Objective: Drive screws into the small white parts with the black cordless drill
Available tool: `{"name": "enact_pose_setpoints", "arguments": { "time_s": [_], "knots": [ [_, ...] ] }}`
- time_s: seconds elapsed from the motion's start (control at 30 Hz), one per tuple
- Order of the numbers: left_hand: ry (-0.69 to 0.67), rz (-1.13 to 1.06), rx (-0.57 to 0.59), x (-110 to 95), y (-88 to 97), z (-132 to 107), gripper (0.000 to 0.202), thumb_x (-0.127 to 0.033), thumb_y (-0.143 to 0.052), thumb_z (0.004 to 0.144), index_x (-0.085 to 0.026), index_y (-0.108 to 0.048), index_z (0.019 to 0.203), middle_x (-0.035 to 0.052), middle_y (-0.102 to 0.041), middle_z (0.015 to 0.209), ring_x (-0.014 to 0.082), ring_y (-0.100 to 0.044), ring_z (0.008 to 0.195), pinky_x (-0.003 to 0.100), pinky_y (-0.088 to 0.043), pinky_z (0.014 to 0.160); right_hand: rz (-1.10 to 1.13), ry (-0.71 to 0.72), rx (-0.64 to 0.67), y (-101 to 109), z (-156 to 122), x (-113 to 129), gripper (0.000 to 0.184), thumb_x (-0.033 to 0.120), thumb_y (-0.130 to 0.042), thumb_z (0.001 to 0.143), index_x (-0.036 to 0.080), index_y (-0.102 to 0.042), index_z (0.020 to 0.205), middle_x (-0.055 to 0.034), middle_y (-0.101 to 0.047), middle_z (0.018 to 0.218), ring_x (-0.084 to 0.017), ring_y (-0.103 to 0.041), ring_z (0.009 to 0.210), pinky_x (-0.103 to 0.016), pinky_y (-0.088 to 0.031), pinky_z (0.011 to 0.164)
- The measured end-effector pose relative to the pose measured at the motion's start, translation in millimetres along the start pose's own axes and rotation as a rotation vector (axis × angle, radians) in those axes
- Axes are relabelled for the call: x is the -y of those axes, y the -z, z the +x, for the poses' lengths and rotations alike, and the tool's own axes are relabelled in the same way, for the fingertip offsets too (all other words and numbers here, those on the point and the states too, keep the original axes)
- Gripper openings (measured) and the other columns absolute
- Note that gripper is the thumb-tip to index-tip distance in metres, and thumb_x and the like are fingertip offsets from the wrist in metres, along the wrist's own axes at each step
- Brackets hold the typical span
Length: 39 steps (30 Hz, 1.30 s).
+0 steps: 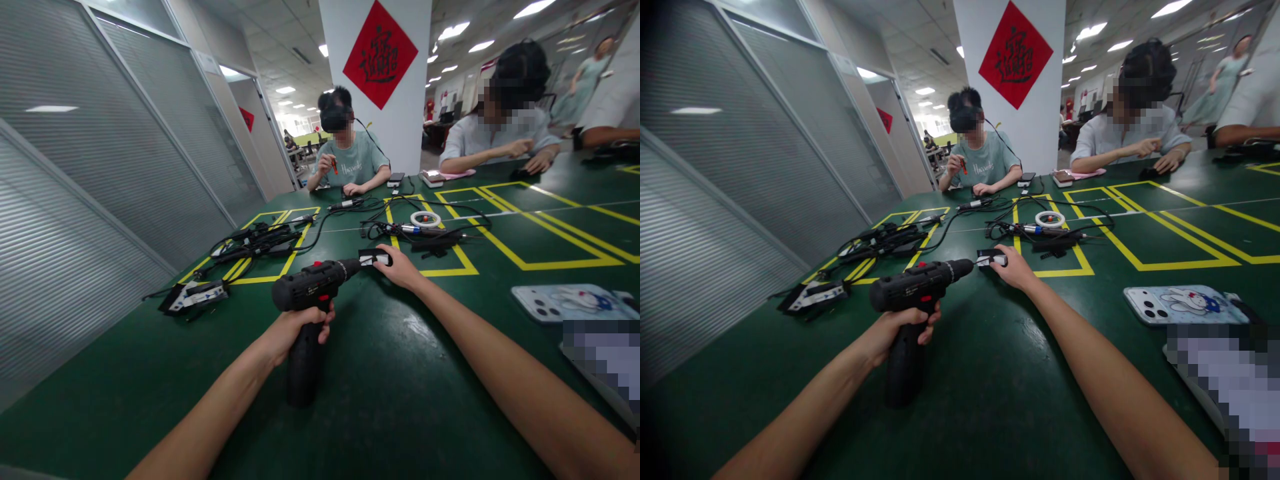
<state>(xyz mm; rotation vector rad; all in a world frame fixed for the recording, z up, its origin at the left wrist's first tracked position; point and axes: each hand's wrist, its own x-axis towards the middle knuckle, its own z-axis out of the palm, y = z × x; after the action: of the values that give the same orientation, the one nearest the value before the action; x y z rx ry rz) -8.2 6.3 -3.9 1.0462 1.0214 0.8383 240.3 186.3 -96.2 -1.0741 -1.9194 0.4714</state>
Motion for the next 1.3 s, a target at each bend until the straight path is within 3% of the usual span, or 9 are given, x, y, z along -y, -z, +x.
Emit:
{"name": "enact_pose_setpoints", "arguments": {
  "time_s": [1.3],
  "knots": [
    [-0.015,-0.002,-0.029,-1.0,-3.3,-1.2,0.021,-0.019,-0.058,0.075,-0.012,-0.056,0.095,0.0019,-0.055,0.079,0.0095,-0.051,0.053,0.025,-0.039,0.054,0.012,-0.020,0.007,0.1,-0.3,1.6,0.044,0.030,-0.062,0.080,0.020,-0.056,0.123,-0.0090,-0.059,0.119,-0.023,-0.057,0.109,-0.038,-0.041,0.101]
  ]
}}
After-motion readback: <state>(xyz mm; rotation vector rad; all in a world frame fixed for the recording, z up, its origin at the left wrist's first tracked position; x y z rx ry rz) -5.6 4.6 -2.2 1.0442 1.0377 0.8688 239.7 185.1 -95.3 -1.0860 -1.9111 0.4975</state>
